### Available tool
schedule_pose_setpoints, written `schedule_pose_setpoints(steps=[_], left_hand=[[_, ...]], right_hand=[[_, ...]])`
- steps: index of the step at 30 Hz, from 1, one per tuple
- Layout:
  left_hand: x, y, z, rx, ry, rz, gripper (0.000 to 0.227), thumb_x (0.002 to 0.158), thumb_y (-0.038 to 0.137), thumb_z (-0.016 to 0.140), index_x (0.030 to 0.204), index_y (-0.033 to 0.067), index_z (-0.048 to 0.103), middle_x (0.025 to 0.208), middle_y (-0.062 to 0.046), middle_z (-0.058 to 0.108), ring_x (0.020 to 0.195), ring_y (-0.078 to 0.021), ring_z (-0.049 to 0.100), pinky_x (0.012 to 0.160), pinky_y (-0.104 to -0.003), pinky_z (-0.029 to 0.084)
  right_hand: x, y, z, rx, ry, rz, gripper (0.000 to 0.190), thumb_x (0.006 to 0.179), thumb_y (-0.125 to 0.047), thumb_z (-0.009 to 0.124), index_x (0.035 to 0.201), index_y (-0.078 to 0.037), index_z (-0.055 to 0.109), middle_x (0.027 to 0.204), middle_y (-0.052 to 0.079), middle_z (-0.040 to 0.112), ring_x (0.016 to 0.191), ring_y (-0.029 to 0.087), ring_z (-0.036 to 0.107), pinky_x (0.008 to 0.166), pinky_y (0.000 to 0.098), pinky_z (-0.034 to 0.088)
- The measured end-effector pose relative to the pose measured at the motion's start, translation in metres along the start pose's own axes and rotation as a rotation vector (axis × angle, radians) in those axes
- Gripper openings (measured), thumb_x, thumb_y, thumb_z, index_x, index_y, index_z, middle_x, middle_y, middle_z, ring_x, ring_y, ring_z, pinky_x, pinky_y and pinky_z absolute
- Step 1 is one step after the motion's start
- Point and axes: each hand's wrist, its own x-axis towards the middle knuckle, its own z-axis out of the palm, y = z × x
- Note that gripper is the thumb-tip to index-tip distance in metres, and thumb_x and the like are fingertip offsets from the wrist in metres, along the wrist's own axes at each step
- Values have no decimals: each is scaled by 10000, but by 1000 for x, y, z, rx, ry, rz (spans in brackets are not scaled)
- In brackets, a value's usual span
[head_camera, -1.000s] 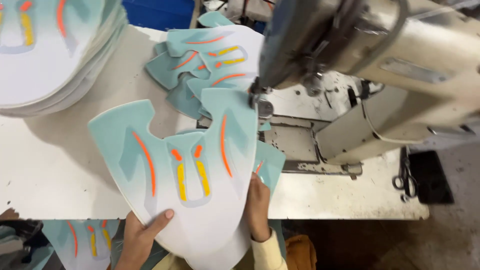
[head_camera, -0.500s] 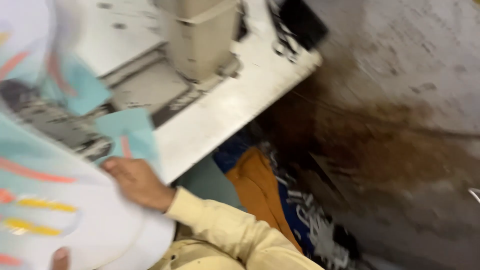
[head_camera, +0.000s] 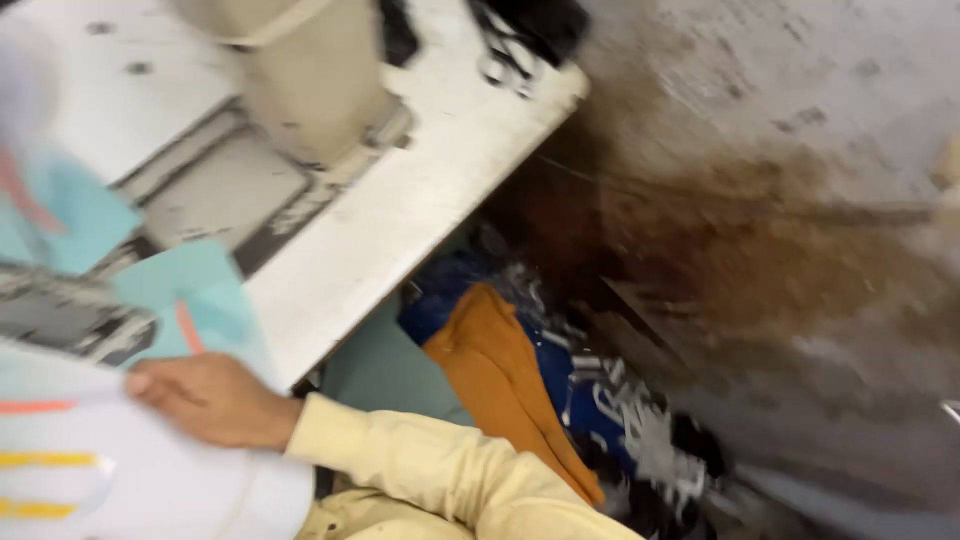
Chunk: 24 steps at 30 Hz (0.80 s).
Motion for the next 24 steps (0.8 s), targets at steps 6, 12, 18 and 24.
schedule_pose_setpoints(steps=[6,12,18,24], left_hand=[[0,174,108,22,394,22,546,941,37,708,1437,-79,510,1420,-153,600,1289,-221,572,1165,-343,428],[-8,212,124,-134,521,-281,443,917,39,701,1324,-103,596,1276,-118,670,1130,-170,597,1008,-306,459],[-7,238,107,-287,510,-405,518,840,55,730,1317,-84,580,1165,-120,698,1036,-176,626,883,-323,505],[5,259,85,-215,517,-493,566,768,64,772,1285,-68,582,1135,-150,716,1027,-184,650,852,-321,520]], right_hand=[[-3,0,-24,142,-54,39,270,1092,-272,542,1029,-18,606,825,0,587,765,75,516,669,275,458],[6,-10,-41,111,-72,172,389,1085,-351,515,1022,7,654,772,-64,494,701,70,394,600,259,331],[60,-94,-39,-12,-129,73,522,1129,-432,430,1239,30,646,879,6,554,793,66,501,696,241,439],[61,-100,-20,90,-70,144,467,1081,-379,439,1161,35,640,979,10,689,877,73,619,795,221,506]])
